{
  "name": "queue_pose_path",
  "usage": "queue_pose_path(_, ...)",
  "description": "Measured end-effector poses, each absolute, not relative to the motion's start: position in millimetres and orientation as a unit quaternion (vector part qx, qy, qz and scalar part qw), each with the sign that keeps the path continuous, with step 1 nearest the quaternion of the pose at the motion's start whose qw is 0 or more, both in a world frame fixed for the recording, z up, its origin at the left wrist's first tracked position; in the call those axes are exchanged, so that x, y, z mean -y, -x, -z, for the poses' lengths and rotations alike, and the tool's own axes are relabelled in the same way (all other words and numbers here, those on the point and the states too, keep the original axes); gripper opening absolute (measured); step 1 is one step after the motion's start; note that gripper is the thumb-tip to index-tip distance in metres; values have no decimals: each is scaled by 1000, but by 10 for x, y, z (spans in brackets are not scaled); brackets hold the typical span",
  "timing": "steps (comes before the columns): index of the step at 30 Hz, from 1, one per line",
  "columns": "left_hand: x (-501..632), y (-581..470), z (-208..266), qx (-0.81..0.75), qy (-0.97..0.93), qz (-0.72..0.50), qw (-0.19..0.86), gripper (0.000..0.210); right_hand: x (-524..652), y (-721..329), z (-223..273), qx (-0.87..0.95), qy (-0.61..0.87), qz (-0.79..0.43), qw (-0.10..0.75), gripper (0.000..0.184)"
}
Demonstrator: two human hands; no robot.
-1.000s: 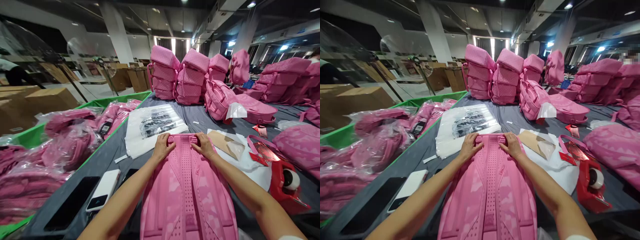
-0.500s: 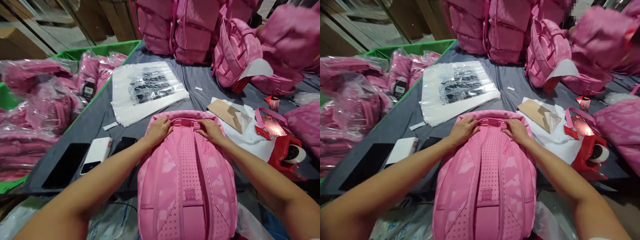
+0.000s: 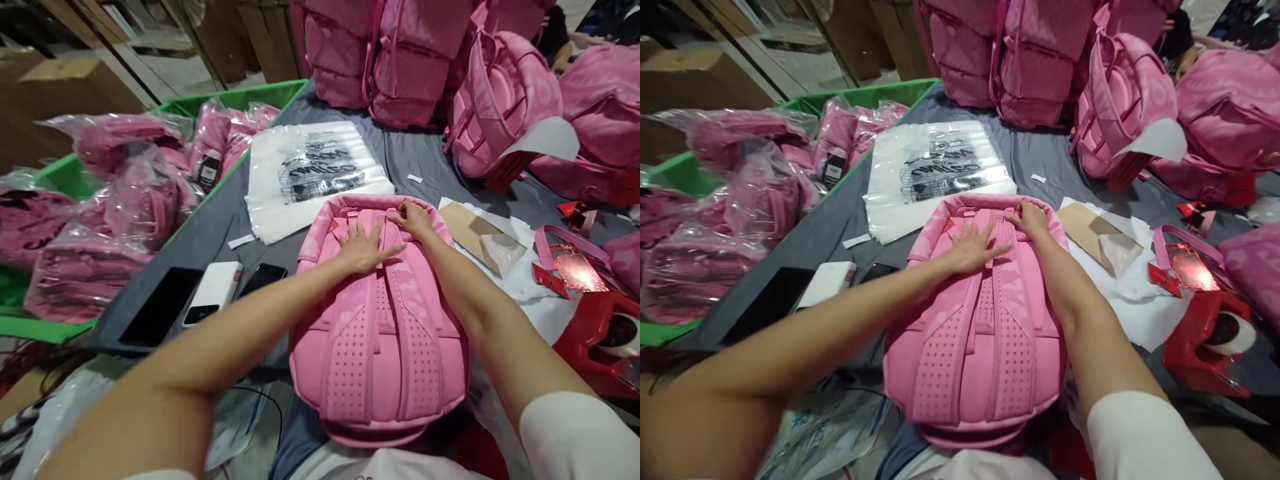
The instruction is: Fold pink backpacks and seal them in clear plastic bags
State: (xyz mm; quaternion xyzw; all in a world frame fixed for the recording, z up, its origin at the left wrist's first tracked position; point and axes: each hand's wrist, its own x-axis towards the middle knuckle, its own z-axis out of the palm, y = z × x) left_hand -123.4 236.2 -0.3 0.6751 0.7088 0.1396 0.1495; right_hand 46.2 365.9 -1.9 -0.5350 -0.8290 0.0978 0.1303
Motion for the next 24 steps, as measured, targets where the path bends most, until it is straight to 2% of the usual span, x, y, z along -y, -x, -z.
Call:
queue_pose_path(3, -2279, 998, -30, -734, -645, -96, 191, 100, -3591, -366, 25, 829, 535, -50, 155, 35)
queue_pose_path(6, -2292, 959, -60, -732, -648, -112, 179, 97, -3478, -434, -62, 862, 481, -5, 157, 26)
queue_pose_path(9, -2275, 981, -42, -727, -652, -135, 168, 92, -3531, -640, -242, 879, 448, 58, 155, 31)
queue_pose_path(11, -2234, 982, 1, -727, -652, -150, 158, 89, -3700, -772, -365, 869, 475, 72, 119, 39)
queue_pose_path(14, -2203, 977, 105, -692, -689, -195, 94, 79, -4069, -856, -444, 853, 521, 25, 8, 45)
queue_pose_path(18, -2369, 1011, 245, -542, -810, -221, 26, 46, -4456, -786, -366, 842, 535, -23, -64, 41)
queue_pose_path(21, -2558, 1029, 298, -533, -821, -205, 16, 36, -4450, -712, -321, 827, 560, -13, -55, 42)
queue_pose_path(24, -2636, 1022, 318, -580, -779, -238, 11, 33, -4056, -673, -345, 835, 549, 30, 27, 43)
